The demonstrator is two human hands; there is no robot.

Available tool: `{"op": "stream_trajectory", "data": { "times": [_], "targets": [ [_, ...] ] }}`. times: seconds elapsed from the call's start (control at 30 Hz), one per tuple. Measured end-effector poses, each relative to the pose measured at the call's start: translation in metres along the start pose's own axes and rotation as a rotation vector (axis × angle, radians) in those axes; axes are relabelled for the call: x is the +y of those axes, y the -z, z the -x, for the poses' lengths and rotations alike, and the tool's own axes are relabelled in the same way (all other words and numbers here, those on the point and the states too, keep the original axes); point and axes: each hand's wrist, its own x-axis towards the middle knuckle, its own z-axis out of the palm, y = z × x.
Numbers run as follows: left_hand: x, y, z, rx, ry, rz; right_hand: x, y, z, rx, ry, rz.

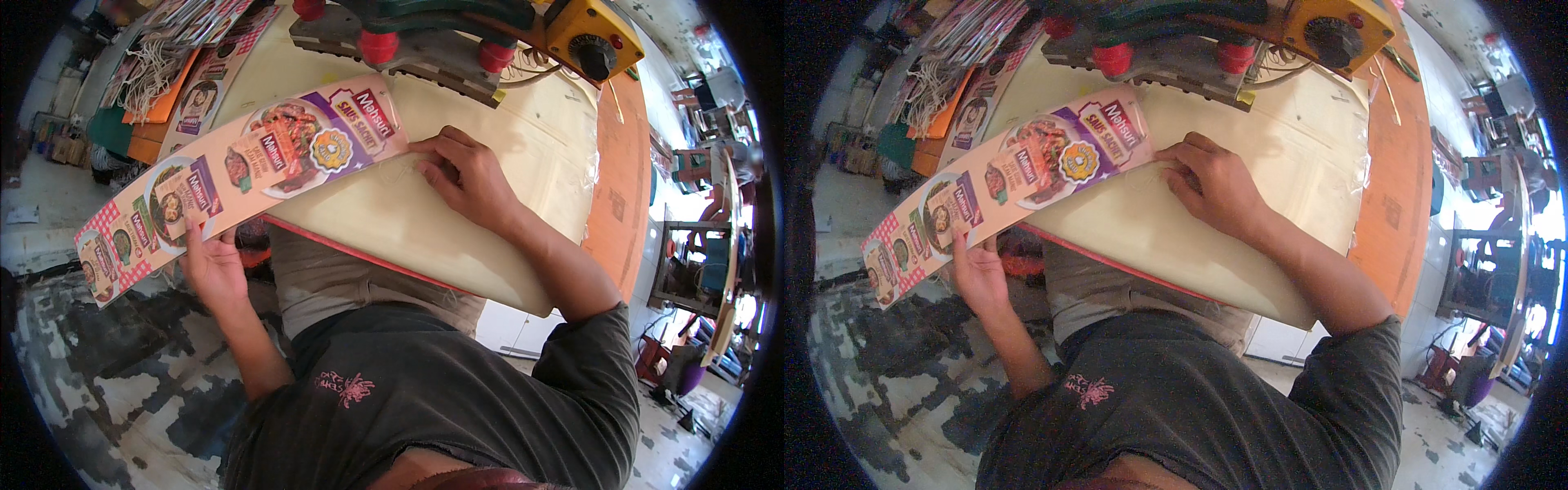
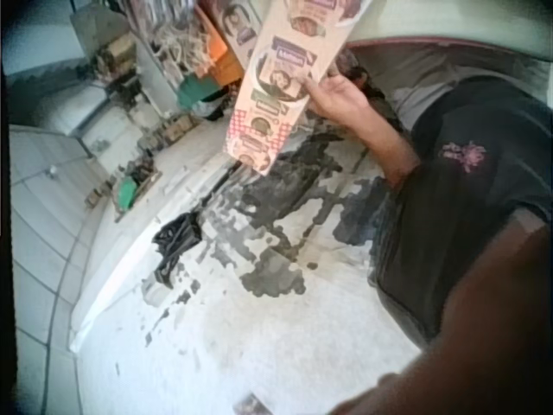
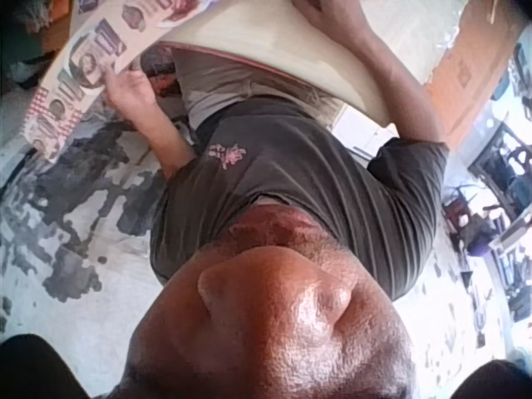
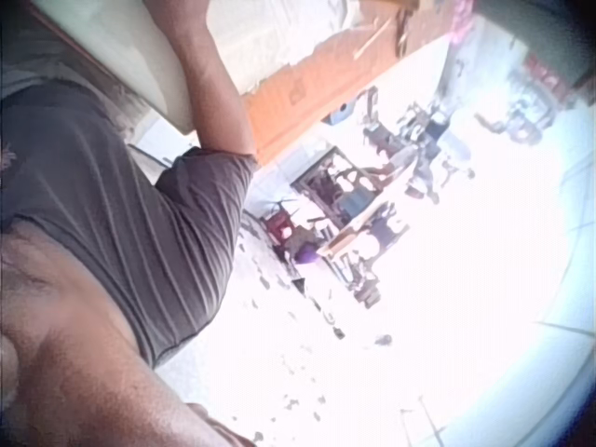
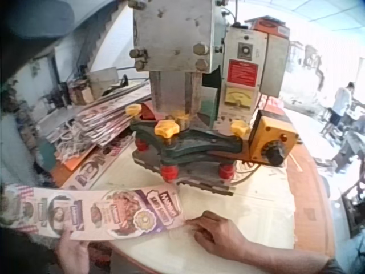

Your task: The person picks up and aligns sheets of sauce packet labels, stacking them together and then using a thin white string to tie a group of labels together.

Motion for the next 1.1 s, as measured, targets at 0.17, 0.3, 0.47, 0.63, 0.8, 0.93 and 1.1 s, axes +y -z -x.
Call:
{"op": "stream_trajectory", "data": {
  "times": [0.17,0.3,0.47,0.63,0.8,0.93,1.1],
  "targets": [
    [0.017,0.054,-0.014,-0.024,-0.031,0.104,0.0,-0.001,-0.001,0.044,-0.201,-0.195],
    [0.024,0.057,-0.013,-0.045,-0.028,0.088,0.011,-0.006,-0.004,0.147,-0.201,-0.343],
    [0.02,0.047,-0.01,-0.035,-0.044,0.0,0.001,0.007,-0.004,0.04,-0.388,-0.531],
    [0.015,0.045,-0.009,-0.077,-0.065,-0.006,0.005,0.002,-0.003,0.083,-0.348,-0.452],
    [0.016,0.045,-0.008,-0.082,-0.057,0.008,0.01,0.002,-0.002,0.059,-0.355,-0.45],
    [0.014,0.043,-0.008,-0.08,-0.094,0.005,0.005,0.005,-0.004,0.057,-0.369,-0.491],
    [0.016,0.041,-0.008,-0.097,-0.095,0.002,0.004,0.005,-0.004,0.054,-0.375,-0.511]
  ]
}}
